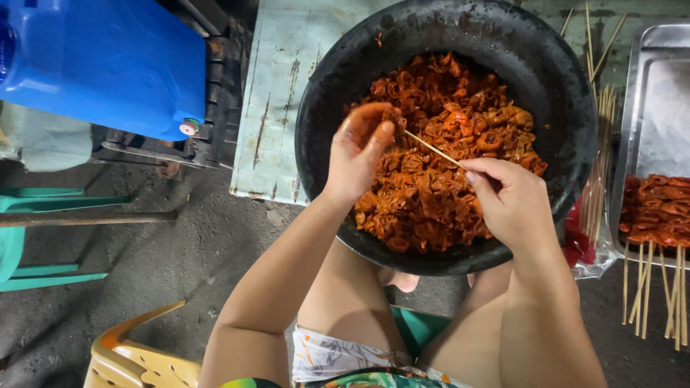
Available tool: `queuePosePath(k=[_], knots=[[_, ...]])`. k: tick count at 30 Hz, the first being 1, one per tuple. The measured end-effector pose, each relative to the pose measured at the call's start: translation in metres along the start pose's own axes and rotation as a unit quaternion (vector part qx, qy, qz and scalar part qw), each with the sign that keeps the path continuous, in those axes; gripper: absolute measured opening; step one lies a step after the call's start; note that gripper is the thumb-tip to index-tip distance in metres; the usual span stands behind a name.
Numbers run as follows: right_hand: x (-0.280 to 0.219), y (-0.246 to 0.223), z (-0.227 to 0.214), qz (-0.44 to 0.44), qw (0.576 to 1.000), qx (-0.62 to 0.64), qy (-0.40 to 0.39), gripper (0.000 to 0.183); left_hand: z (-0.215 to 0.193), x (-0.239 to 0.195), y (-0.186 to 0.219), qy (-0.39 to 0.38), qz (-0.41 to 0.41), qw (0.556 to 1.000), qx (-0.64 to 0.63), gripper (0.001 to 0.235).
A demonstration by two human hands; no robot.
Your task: The person threads small pieces of marinated meat onto wooden skewers by hand, transferring the finished skewers from a large black bowl to a metal tray.
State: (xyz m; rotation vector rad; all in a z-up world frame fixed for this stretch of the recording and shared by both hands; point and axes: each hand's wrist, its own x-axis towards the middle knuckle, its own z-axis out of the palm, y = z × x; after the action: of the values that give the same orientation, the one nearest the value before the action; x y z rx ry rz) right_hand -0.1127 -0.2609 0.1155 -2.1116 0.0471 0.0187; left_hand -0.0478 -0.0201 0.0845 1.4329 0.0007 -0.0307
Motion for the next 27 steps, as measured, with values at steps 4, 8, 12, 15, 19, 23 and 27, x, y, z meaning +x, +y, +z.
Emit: queuePosePath(k=[4, 8, 12, 15, 19, 23, 27], knots=[[0.000, 0.004, 0.001, -0.022, 0.999, 0.024, -0.004, 0.019, -0.003, 0.003, -0.004, 0.030, -0.013, 0.997, -0.065, 0.017], [0.000, 0.008, 0.001, -0.034, 0.999, 0.030, 0.000, 0.019, -0.001, 0.005, -0.010, 0.028, 0.007, 0.978, -0.206, 0.011], [-0.001, 0.009, 0.003, -0.007, 0.999, 0.040, -0.002, 0.020, -0.004, 0.006, -0.012, 0.026, -0.047, 0.978, -0.201, 0.010], [-0.002, 0.009, 0.004, -0.016, 0.999, 0.041, -0.002, 0.020, -0.003, 0.007, -0.012, 0.003, -0.055, 0.981, -0.188, 0.012], [-0.002, 0.006, 0.004, -0.044, 0.998, 0.038, 0.010, 0.018, -0.005, 0.012, -0.005, -0.030, -0.059, 0.980, -0.188, 0.013], [-0.005, 0.001, 0.007, -0.010, 0.999, 0.041, -0.003, 0.018, -0.009, 0.007, -0.004, -0.082, -0.106, 0.975, -0.180, 0.014], [-0.005, -0.004, 0.018, 0.002, 0.999, 0.044, -0.006, 0.016, -0.003, 0.006, -0.010, -0.103, -0.092, 0.985, -0.100, 0.016]])
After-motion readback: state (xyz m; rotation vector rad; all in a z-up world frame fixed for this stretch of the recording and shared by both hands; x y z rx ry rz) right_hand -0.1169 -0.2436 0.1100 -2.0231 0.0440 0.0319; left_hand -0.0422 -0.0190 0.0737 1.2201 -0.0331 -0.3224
